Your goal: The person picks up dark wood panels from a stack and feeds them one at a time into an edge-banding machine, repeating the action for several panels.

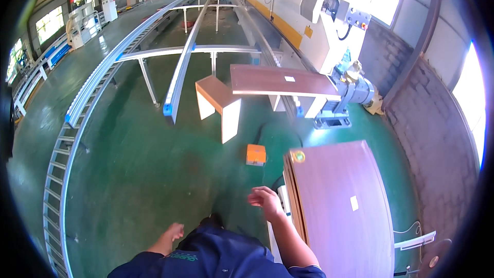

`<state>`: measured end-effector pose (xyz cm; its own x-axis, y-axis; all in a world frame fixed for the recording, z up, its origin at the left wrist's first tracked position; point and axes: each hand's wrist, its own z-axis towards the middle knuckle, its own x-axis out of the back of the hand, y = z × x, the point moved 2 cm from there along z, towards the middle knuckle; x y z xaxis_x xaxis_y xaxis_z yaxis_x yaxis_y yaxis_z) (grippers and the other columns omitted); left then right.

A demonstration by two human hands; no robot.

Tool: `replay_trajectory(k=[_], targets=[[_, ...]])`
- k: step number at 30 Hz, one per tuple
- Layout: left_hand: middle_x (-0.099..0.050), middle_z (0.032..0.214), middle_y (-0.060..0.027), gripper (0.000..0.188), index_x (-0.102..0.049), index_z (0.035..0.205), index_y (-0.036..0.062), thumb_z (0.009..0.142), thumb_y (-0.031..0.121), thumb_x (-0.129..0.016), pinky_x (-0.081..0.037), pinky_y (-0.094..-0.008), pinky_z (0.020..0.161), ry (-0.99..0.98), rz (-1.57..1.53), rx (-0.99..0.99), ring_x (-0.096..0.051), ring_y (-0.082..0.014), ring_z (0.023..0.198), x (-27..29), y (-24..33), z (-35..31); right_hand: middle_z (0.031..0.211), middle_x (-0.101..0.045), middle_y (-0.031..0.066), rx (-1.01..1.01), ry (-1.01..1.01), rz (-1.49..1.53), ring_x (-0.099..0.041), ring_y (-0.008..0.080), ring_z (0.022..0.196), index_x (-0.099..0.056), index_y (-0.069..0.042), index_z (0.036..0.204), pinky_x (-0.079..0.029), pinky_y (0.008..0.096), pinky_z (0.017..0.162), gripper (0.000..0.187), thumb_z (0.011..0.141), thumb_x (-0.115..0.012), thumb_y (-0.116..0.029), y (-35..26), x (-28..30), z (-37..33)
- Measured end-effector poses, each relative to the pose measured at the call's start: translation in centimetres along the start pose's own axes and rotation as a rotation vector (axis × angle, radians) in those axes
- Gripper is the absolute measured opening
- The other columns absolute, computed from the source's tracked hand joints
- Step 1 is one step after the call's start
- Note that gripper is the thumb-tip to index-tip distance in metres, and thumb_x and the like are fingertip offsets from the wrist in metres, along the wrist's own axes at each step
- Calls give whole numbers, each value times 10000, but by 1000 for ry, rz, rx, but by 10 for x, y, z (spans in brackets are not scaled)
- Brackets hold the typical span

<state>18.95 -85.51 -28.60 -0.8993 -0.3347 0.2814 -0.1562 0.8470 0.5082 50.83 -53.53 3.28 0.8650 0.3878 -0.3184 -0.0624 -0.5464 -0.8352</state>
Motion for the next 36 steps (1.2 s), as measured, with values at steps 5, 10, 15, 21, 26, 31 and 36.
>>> replay_trajectory(k=[5,10,15,21,26,31,36], targets=[[-619,718,-39,178,-581,932,76,941,252,-609,-440,-289,505,-17,-297,-419,-577,-143,576,40,276,61,889,-676,126,123,159,113,-663,223,745,-587,-6,1101,-549,347,717,217,937,-507,-124,-68,-5,99],[-664,912,-49,282,-600,1085,96,965,349,-563,-501,-270,641,15,-224,-683,-632,-128,728,42,504,58,946,-660,131,162,261,222,-666,232,784,-545,14,1161,-559,351,726,269,935,-492,-121,-114,-5,202],[-614,993,-70,293,-575,1097,53,968,315,-597,-475,-271,736,127,-238,-959,-585,-134,811,36,664,65,1048,-634,151,249,345,409,-664,256,858,-492,20,1247,-567,373,754,344,928,-510,-108,-169,3,304],[-561,1163,-137,378,-532,1195,17,978,321,-590,-460,-348,944,349,209,-1235,-579,-229,1033,18,820,75,1144,-591,166,250,387,656,-636,306,1001,-419,29,1350,-536,417,876,462,922,-534,-100,-205,33,393],[-556,1167,-166,401,-535,1201,37,967,360,-584,-451,-416,954,455,532,-1369,-555,-314,1088,-10,914,122,1090,-600,137,308,357,824,-637,255,905,-449,2,1314,-546,376,806,409,928,-553,-85,-218,40,439],[-596,1177,-234,444,-582,1146,13,959,414,-547,-436,-474,957,425,777,-1394,-544,-419,1108,-62,1008,155,997,-622,26,331,368,822,-622,147,817,-552,-70,1183,-537,286,704,270,920,-613,-81,-217,43,457],[-640,1035,-295,624,-656,1019,-28,965,551,-430,-470,-507,887,82,944,-1239,-594,-459,1045,-117,1045,190,914,-631,-7,319,525,631,-614,109,822,-584,-111,1062,-492,247,638,179,903,-665,-114,-258,23,434]])
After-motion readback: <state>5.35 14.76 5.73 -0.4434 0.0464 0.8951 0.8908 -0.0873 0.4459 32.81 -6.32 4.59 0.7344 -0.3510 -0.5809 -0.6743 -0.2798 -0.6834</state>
